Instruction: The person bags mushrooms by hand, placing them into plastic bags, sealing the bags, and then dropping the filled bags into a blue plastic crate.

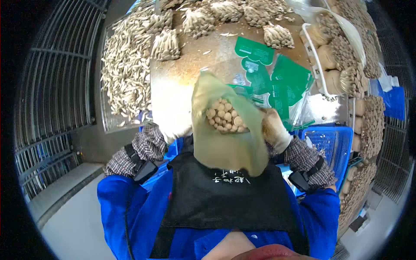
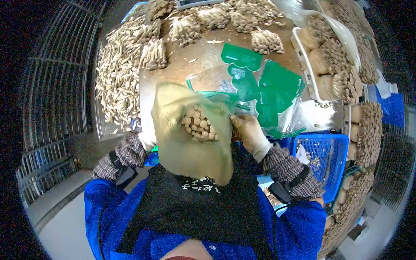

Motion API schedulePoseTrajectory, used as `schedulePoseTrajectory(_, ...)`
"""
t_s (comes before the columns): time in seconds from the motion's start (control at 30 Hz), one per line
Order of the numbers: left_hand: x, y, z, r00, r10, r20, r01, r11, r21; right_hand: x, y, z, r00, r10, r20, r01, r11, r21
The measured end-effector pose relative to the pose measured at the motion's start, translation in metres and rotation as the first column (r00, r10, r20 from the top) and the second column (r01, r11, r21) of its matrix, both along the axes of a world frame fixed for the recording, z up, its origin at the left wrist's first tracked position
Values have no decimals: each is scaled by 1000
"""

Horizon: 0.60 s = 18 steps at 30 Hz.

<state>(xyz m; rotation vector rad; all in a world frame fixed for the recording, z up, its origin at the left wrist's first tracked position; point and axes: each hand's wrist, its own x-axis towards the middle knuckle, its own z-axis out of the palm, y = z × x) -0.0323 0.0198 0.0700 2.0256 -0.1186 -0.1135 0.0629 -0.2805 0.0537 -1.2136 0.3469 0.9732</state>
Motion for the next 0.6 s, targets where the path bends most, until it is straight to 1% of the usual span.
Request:
schedulePoseTrajectory(0.03,-12,0,-6,1000,20,-14,-20,1000,-3,-11,-5,-13,977,140,163,-118,984,-134)
schedulePoseTrajectory(0.1,-33,-4,-19,998,-55,-6,55,995,86,-25,-1,-23,955,246,166,-205,951,-231)
schedulePoseTrajectory(0.13,-45,-7,-51,999,17,45,-15,999,-32,-29,1,-32,952,262,159,-222,947,-231)
schedulePoseTrajectory(0.17,-59,-7,-81,999,29,38,-28,999,-34,-33,2,-41,941,252,225,-204,955,-216)
schedulePoseTrajectory(0.2,-72,-7,-108,990,94,-102,-110,979,-170,-36,4,-46,927,237,291,-183,963,-199)
schedulePoseTrajectory(0.23,-80,-6,-124,961,136,-242,-205,935,-290,-36,7,-45,926,245,289,-192,961,-200)
schedulePoseTrajectory(0.27,-83,-4,-130,946,153,-285,-238,926,-294,-34,11,-42,820,387,421,-247,904,-349)
schedulePoseTrajectory(0.3,-82,-4,-137,950,153,-272,-223,944,-245,-33,15,-41,677,525,515,-263,827,-497)
schedulePoseTrajectory(0.33,-80,-4,-145,955,152,-255,-205,959,-195,-34,15,-56,630,590,506,-286,781,-555)
schedulePoseTrajectory(0.37,-74,-3,-150,961,147,-236,-183,973,-140,-35,19,-52,630,592,502,-287,779,-558)
schedulePoseTrajectory(0.43,-62,-3,-161,978,130,-165,-129,991,21,-37,32,-42,714,591,374,-375,775,-510)
schedulePoseTrajectory(0.47,-58,-2,-167,984,118,-137,-104,989,106,-41,20,-87,619,551,560,-330,829,-452)
schedulePoseTrajectory(0.5,-52,0,-173,988,108,-112,-87,980,181,-39,22,-85,620,552,557,-328,828,-455)
schedulePoseTrajectory(0.57,-43,3,-182,994,80,-69,-55,950,306,-31,25,-79,735,566,374,-407,809,-424)
schedulePoseTrajectory(0.6,-37,5,-186,997,63,-55,-39,932,359,-29,26,-77,740,561,371,-399,811,-429)
